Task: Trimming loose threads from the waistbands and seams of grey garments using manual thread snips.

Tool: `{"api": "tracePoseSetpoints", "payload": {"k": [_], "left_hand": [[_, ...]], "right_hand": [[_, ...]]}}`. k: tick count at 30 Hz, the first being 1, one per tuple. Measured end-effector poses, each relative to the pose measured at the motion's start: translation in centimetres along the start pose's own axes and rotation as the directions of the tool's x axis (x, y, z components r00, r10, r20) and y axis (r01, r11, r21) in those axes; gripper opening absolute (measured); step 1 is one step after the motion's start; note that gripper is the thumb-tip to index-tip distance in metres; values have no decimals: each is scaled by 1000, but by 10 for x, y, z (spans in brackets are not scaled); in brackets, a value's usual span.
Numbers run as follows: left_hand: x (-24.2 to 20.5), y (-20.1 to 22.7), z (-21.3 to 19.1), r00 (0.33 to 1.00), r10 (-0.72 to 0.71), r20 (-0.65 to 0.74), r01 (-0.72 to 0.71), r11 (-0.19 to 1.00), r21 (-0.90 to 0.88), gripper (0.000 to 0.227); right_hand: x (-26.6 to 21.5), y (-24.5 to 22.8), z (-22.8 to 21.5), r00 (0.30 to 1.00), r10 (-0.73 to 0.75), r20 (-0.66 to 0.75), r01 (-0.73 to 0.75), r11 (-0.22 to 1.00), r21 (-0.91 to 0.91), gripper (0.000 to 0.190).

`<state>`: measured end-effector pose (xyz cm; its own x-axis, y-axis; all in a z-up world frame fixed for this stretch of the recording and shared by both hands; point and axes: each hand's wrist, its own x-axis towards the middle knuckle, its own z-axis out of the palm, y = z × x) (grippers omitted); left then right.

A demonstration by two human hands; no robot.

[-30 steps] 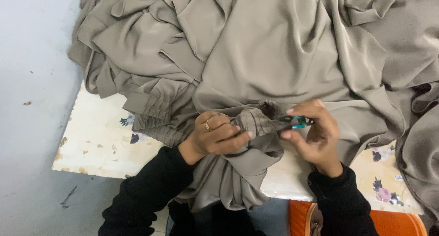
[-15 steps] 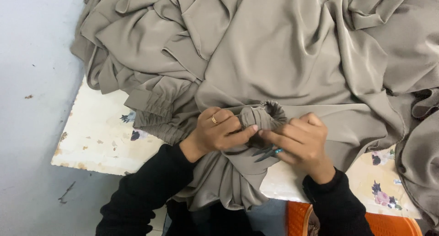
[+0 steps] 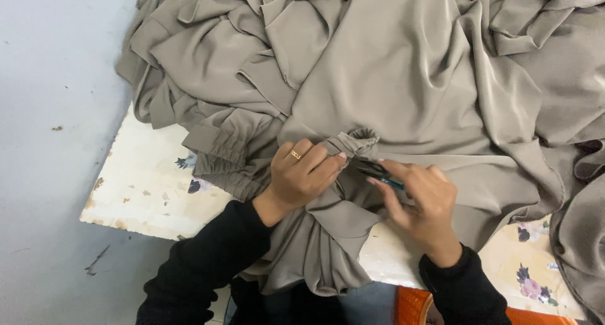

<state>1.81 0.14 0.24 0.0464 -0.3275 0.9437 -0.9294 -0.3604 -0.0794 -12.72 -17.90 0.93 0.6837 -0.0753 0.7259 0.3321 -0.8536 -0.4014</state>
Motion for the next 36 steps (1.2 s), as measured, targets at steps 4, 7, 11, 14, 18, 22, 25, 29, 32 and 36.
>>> {"api": "tracePoseSetpoints", "payload": {"k": [4, 7, 11, 14, 18, 22, 25, 29, 32, 36], "left_hand": [[3, 4, -3, 1000, 14, 15, -14, 1000, 6, 30], [9, 6, -5, 1000, 16, 7, -16, 1000, -12, 33], [7, 6, -7, 1000, 23, 17, -23, 1000, -14, 29], [5, 5, -4, 1000, 15, 10, -15, 1000, -18, 30], [7, 9, -4, 963, -212, 166, 256, 912, -320, 23], [19, 5, -7, 489, -369, 791, 868, 118, -482, 27], [24, -11, -17, 283, 88, 955, 952, -145, -269, 26], [52, -13, -37, 246, 313, 917, 958, -224, -180, 23], [38, -7, -26, 364, 242, 899, 885, -392, -253, 61], [1, -7, -2, 459, 153, 875, 772, -556, -308, 66]], "right_hand": [[13, -15, 2, 1000, -11, -5, 11, 1000, -27, 20], [15, -16, 1, 1000, -27, 0, 27, 997, -75, 23], [17, -18, 2, 996, -87, -16, 85, 990, -116, 21], [9, -11, 3, 988, -152, -33, 142, 967, -211, 19], [25, -15, -9, 994, 113, 13, -113, 994, 8, 47], [23, 14, -4, 923, 352, 156, -383, 882, 275, 24], [12, 29, -13, 883, 465, 61, -461, 836, 297, 21], [9, 57, -29, 816, 568, -109, -483, 773, 411, 7], [11, 63, -26, 802, 580, -142, -483, 770, 417, 9], [6, 73, -18, 787, 601, -141, -511, 762, 398, 12]]}}
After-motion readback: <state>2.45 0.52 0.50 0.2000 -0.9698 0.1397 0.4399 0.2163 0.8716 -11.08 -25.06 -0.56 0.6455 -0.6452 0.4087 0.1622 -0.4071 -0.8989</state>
